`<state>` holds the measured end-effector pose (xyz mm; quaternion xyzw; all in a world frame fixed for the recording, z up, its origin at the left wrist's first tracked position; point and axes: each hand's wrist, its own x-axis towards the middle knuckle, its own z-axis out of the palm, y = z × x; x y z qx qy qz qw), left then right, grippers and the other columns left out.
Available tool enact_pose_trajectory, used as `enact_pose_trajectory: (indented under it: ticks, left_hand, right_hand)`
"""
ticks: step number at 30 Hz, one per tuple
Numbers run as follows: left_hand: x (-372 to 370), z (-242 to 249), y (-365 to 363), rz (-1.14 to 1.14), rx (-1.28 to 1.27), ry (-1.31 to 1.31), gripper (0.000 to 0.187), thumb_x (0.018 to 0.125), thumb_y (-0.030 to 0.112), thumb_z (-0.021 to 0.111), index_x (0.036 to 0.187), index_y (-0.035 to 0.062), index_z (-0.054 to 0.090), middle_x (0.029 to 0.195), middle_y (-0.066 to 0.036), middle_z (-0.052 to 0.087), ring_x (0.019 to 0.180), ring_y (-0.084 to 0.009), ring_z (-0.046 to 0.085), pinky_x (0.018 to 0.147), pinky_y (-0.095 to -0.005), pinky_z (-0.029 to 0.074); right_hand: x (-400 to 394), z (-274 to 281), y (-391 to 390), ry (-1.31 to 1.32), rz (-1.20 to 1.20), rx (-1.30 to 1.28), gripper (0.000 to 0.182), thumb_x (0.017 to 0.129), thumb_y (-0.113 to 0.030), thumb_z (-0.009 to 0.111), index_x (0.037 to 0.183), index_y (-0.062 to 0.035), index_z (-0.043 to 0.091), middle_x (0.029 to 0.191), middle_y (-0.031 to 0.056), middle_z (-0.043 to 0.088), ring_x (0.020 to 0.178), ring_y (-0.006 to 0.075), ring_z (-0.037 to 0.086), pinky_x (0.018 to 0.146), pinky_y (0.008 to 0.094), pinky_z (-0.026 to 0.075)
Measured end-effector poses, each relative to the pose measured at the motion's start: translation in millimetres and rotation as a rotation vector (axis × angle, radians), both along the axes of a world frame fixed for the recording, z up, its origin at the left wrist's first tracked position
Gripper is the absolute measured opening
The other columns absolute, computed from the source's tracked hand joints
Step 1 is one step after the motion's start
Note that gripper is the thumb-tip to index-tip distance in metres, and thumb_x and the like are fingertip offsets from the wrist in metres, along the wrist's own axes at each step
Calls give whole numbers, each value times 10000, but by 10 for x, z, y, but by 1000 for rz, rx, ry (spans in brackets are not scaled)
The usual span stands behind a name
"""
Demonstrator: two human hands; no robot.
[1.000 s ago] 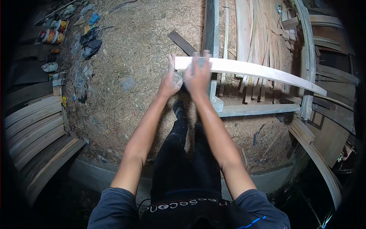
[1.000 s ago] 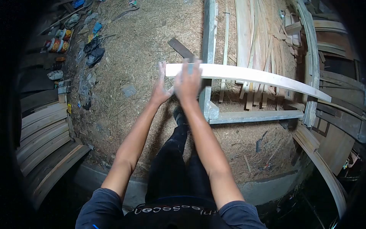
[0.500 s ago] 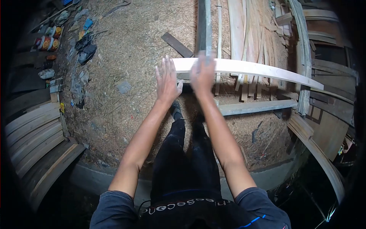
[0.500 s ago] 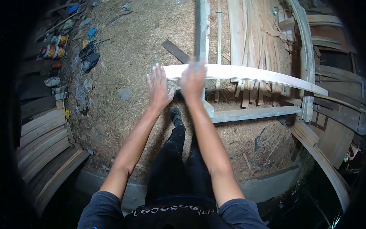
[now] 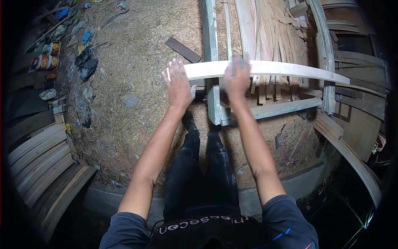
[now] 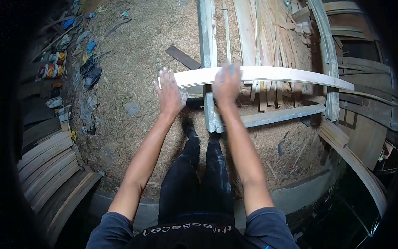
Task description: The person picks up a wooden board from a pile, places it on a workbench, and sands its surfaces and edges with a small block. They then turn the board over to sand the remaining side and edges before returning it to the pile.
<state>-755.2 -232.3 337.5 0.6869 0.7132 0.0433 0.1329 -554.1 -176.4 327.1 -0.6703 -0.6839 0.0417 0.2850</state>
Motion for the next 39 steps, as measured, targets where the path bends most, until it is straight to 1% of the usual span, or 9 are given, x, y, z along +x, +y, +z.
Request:
enact_pose_trajectory:
  ticks: [6,9,11,14,16,21,25,31,39]
  left_hand:
    - [-71,-209,-16,-14,79,-23,1113,792,284,833,1615,-22,149,1692,-243,146,1583,-408,117,1266,-605,115]
    - [-61,-132,-29,-25,28,-18,1100,784,236,823,1617,-16,150,1694,-236,146,1584,-405,118,1268,-601,122]
    - [-31,-76,-25,-19,-4,-22,1088,781,211,814,1616,-16,154,1695,-234,146,1584,-402,120,1269,-600,126]
    - [-53,-46,-10,-14,-6,2,1079,762,170,797,1615,-14,163,1698,-230,139,1586,-399,116,1272,-591,128]
    - [-108,-53,-14,-40,12,-72,1081,752,145,782,1627,5,164,1708,-216,135,1591,-379,127,1273,-583,137]
    - [-473,-93,-15,-184,6,-200,1106,728,83,769,1646,37,154,1716,-206,146,1589,-396,130,1283,-556,125]
    - [-580,-30,16,-229,-35,-341,1134,687,17,738,1649,29,137,1718,-204,136,1596,-375,106,1300,-504,104]
    - [-541,-137,-15,-220,38,-396,1124,688,12,740,1643,13,147,1709,-211,157,1591,-385,111,1311,-457,106]
    - [-574,-154,-13,-299,-13,-240,1085,739,24,749,1651,62,162,1708,-187,183,1588,-380,142,1298,-500,140]
  right_hand:
    - [-384,26,-417,43,416,-58,462,925,-170,642,1381,-99,624,1506,331,458,1394,477,472,1187,568,358]
    - [209,-49,-348,-30,148,31,521,936,-155,634,1444,-62,563,1554,340,380,1417,513,426,1178,560,377]
    - [318,-73,-417,256,-44,18,539,947,-153,627,1471,-62,542,1599,338,302,1456,509,374,1181,559,373]
    - [-136,-156,-570,265,-66,-9,522,972,-204,618,1466,-54,540,1639,341,173,1434,541,384,1176,539,408]
    - [-619,-259,-748,224,12,-105,527,964,-206,630,1470,-81,548,1623,346,219,1490,531,299,1217,571,331]
    - [-746,-399,-813,106,221,-23,512,941,-203,668,1443,-130,604,1584,316,353,1473,502,348,1232,612,258]
    - [-171,-454,-792,232,60,45,605,950,-159,664,1535,-182,514,1662,289,238,1524,505,248,1227,615,233]
    - [-1091,-562,-990,251,113,109,684,948,-181,686,1583,-212,432,1665,304,206,1524,545,206,1189,699,248]
    - [-888,-208,-826,382,179,92,524,922,-152,689,1434,-87,599,1622,329,298,1485,519,327,1215,608,274]
